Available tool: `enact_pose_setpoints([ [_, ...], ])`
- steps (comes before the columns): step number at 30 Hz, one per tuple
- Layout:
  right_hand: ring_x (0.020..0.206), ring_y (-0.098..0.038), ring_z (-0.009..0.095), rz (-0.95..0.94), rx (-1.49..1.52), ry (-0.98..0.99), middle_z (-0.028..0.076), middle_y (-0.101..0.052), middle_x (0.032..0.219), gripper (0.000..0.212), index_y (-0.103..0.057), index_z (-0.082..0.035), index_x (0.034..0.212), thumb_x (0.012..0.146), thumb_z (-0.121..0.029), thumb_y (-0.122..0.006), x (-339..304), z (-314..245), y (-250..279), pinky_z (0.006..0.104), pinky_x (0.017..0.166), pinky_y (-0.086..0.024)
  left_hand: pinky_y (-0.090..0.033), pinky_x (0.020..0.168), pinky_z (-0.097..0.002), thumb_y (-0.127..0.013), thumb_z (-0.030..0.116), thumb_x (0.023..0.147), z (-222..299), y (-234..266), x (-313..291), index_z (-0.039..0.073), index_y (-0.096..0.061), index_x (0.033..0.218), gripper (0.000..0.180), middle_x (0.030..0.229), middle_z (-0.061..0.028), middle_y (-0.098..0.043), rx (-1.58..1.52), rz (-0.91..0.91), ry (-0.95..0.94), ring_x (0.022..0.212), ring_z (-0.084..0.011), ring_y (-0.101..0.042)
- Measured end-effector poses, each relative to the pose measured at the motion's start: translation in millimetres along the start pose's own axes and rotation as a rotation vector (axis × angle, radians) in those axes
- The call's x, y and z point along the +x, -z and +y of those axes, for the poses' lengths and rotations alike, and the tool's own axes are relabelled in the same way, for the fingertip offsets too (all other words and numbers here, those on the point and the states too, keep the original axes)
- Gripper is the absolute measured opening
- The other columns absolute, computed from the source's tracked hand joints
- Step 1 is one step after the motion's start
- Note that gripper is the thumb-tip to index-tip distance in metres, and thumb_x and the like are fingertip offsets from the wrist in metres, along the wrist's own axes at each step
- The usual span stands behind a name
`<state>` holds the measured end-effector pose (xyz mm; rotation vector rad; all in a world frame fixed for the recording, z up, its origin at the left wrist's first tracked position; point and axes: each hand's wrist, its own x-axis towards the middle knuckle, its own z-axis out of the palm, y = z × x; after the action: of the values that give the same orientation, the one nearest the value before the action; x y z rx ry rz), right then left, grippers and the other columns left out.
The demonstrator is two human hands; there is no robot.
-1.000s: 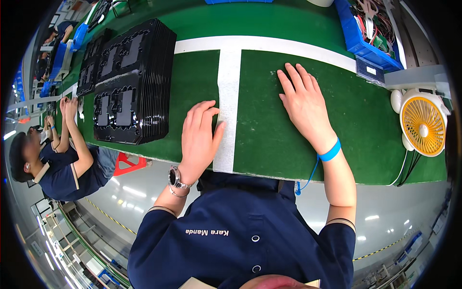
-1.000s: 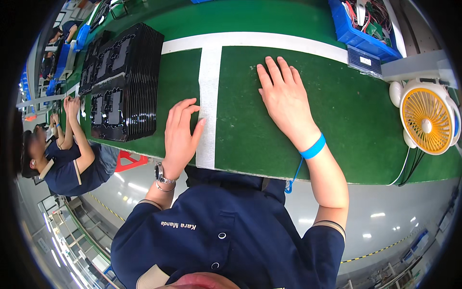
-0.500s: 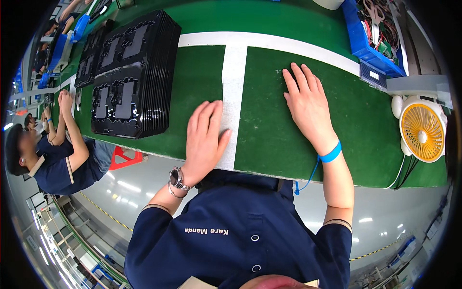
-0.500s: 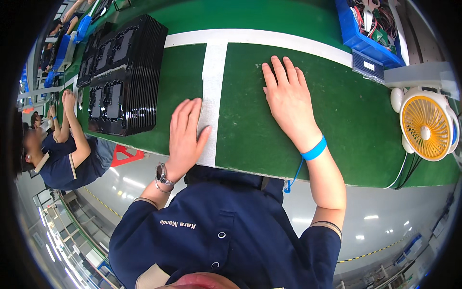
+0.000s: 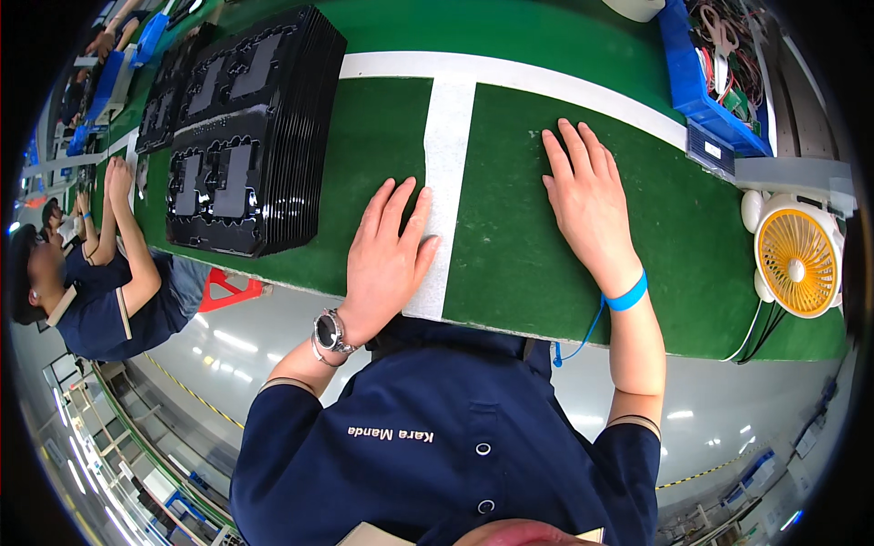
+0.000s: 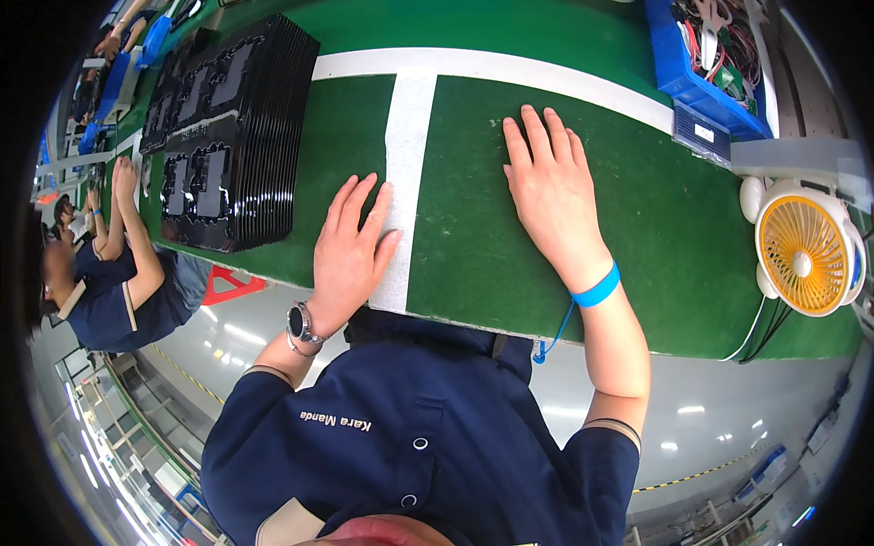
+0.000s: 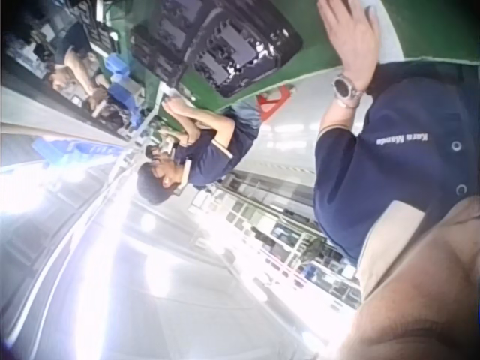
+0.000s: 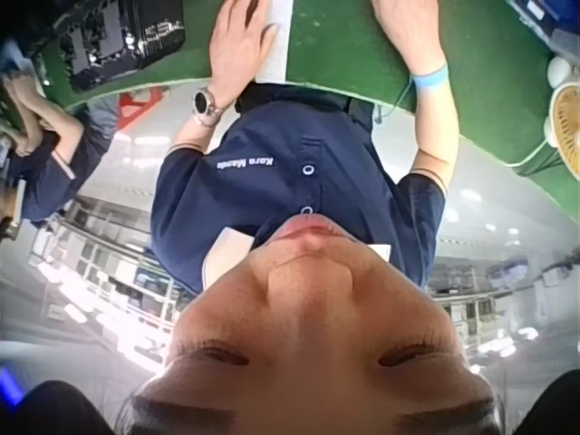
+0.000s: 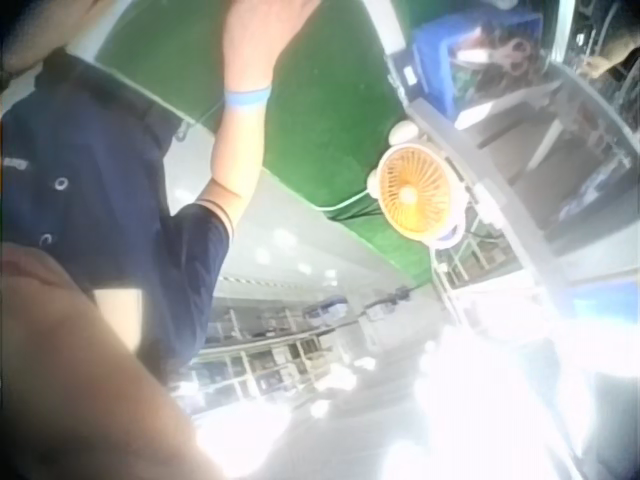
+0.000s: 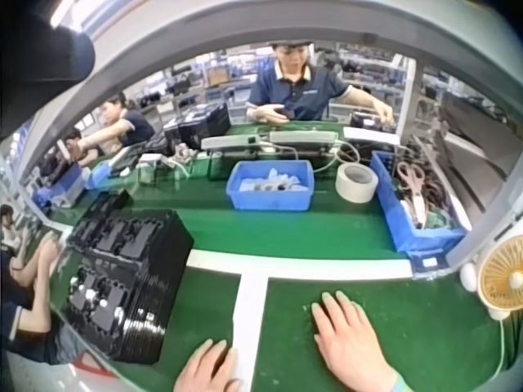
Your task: Placing small electronic components into a black plastic tray on an assembly line.
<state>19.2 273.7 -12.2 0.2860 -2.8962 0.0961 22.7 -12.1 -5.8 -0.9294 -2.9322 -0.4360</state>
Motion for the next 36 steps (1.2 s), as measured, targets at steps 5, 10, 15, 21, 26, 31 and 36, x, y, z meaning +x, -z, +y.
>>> enact_pose_setpoints([
  [5,0.127,-0.055,0.036,0.087,0.302,0.027,0.014,-0.06,0.131,0.041,-0.065,-0.005,0.128,0.087,-0.006,-0.071,7,-4,2,0.0483,0.107,-0.046,-0.048,0.109,-0.0457,-0.072,0.021,0.092,-4,-1,-1,0.008,-0.059,0.145,0.055,0.15,-0.0153,-0.051,-0.046,0.006,0.0,0.14,-0.0377,-0.047],
  [10,0.11,-0.059,0.032,0.035,0.579,0.189,0.01,-0.063,0.112,0.034,-0.071,-0.007,0.116,0.082,-0.002,-0.072,17,-25,1,0.0463,0.096,-0.048,-0.049,0.109,-0.0457,-0.073,0.018,0.091,-8,-5,-3,0.011,-0.063,0.142,0.052,0.15,-0.0145,-0.051,-0.11,0.051,-0.009,0.14,-0.0374,-0.047],
  [15,0.098,-0.056,0.028,-0.038,0.638,0.321,0.005,-0.06,0.104,0.034,-0.074,-0.013,0.112,0.079,-0.002,-0.073,34,-44,-5,0.0397,0.082,-0.044,-0.049,0.109,-0.0456,-0.074,0.017,0.09,-9,-6,-3,0.014,-0.066,0.139,0.049,0.149,-0.014,-0.052,-0.17,0.076,0.0,0.139,-0.0374,-0.049],
  [21,0.092,-0.055,0.025,-0.06,0.631,0.467,0.003,-0.057,0.1,0.033,-0.074,-0.014,0.106,0.075,-0.002,-0.074,61,-52,-17,0.0383,0.076,-0.042,-0.047,0.112,-0.0458,-0.074,0.019,0.09,-12,-7,-3,0.013,-0.067,0.136,0.048,0.147,-0.0139,-0.053,-0.2,0.086,0.001,0.139,-0.0357,-0.048],
  [26,0.092,-0.055,0.024,-0.086,0.601,0.502,0.003,-0.057,0.099,0.032,-0.074,-0.015,0.102,0.073,-0.002,-0.074,68,-55,-14,0.0376,0.076,-0.042,-0.047,0.113,-0.0461,-0.075,0.019,0.089,-13,-7,-3,0.012,-0.067,0.135,0.047,0.145,-0.0136,-0.055,-0.191,0.093,-0.002,0.138,-0.0349,-0.049],
  [31,0.093,-0.055,0.024,-0.084,0.544,0.517,0.003,-0.056,0.099,0.031,-0.073,-0.015,0.102,0.074,-0.002,-0.073,67,-56,-13,0.0375,0.076,-0.043,-0.05,0.108,-0.0449,-0.072,0.011,0.088,-14,-6,-5,0.006,-0.069,0.129,0.041,0.138,-0.0133,-0.061,-0.276,0.149,0.012,0.133,-0.0351,-0.055],
  [36,0.092,-0.054,0.023,-0.073,0.49,0.526,0.003,-0.055,0.099,0.029,-0.073,-0.016,0.102,0.076,-0.004,-0.071,67,-58,-13,0.0369,0.076,-0.043,-0.054,0.102,-0.0441,-0.071,0.006,0.087,-15,-6,-7,0.001,-0.069,0.127,0.04,0.134,-0.0129,-0.063,-0.284,0.182,0.034,0.13,-0.0344,-0.058],
])
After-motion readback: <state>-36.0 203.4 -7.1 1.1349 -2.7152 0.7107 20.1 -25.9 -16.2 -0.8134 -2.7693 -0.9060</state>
